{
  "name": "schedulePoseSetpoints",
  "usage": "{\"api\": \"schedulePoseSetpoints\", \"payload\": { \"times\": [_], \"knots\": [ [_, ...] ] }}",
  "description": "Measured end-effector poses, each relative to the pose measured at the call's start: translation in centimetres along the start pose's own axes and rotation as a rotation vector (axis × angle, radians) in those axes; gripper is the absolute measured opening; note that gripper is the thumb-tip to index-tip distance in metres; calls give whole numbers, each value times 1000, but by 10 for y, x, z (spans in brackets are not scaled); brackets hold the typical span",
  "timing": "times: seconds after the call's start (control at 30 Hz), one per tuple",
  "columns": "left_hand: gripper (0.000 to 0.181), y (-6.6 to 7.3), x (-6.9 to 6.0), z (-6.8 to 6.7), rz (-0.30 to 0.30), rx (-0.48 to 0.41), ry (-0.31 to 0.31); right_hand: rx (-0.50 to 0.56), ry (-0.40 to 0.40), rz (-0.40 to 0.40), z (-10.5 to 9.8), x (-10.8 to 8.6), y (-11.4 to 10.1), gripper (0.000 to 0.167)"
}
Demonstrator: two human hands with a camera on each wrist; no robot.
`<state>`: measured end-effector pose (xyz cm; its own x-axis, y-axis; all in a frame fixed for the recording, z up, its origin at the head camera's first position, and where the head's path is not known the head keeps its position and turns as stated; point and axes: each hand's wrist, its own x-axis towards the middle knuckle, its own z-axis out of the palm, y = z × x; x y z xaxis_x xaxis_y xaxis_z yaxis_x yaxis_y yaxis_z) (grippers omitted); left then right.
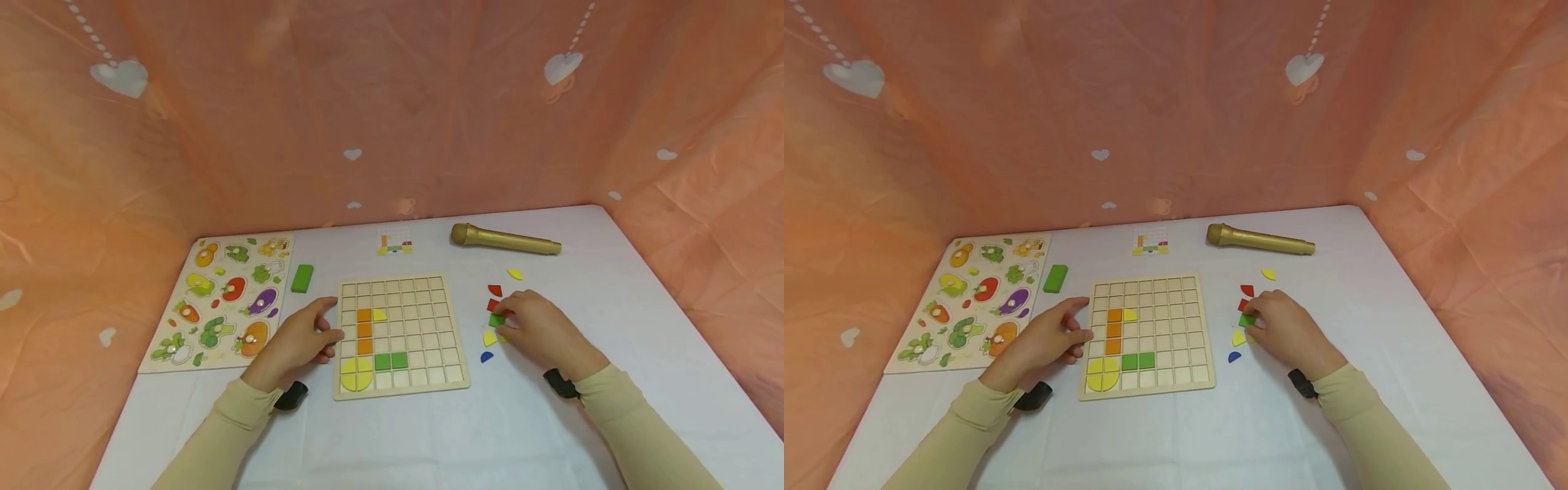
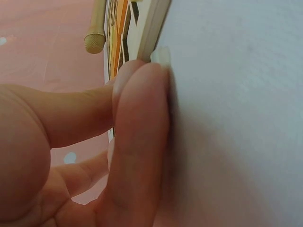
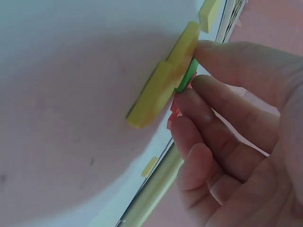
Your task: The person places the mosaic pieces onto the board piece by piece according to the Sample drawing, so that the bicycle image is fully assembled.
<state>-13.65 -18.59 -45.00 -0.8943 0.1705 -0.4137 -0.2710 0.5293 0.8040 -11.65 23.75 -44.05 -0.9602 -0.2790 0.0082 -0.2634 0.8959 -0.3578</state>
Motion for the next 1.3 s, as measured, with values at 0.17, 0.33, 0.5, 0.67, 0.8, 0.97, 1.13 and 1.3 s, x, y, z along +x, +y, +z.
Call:
{"api": "schedulePoseSetpoints", "payload": {
  "times": [0.17, 0.33, 0.5, 0.67, 0.8, 0.97, 1.13, 1.3],
  "knots": [
    [74, 0, 0, 0, 9, -5, -5, 5, -11, 5, 2, 3, -1, 20],
    [74, 2, 0, -1, 7, -14, -6, 12, -14, 0, 1, 4, -5, 20],
    [74, 2, 0, -2, 13, 4, -6, 72, -16, -13, 0, 6, -16, 20],
    [74, 4, 1, -2, 13, 22, -8, 89, -20, -104, 5, 11, -39, 18],
    [74, 5, 1, -3, 15, 32, -11, 69, -20, -206, 14, 15, -59, 18],
    [73, 3, 1, -3, 17, 31, -12, 78, -60, -261, 24, 16, -86, 18],
    [74, 2, 0, -3, 13, 31, -9, 105, -103, -320, 31, 15, -101, 17],
    [74, 1, 0, -1, 5, 31, -9, 90, -94, -366, 36, 14, -107, 16]
  ]
}}
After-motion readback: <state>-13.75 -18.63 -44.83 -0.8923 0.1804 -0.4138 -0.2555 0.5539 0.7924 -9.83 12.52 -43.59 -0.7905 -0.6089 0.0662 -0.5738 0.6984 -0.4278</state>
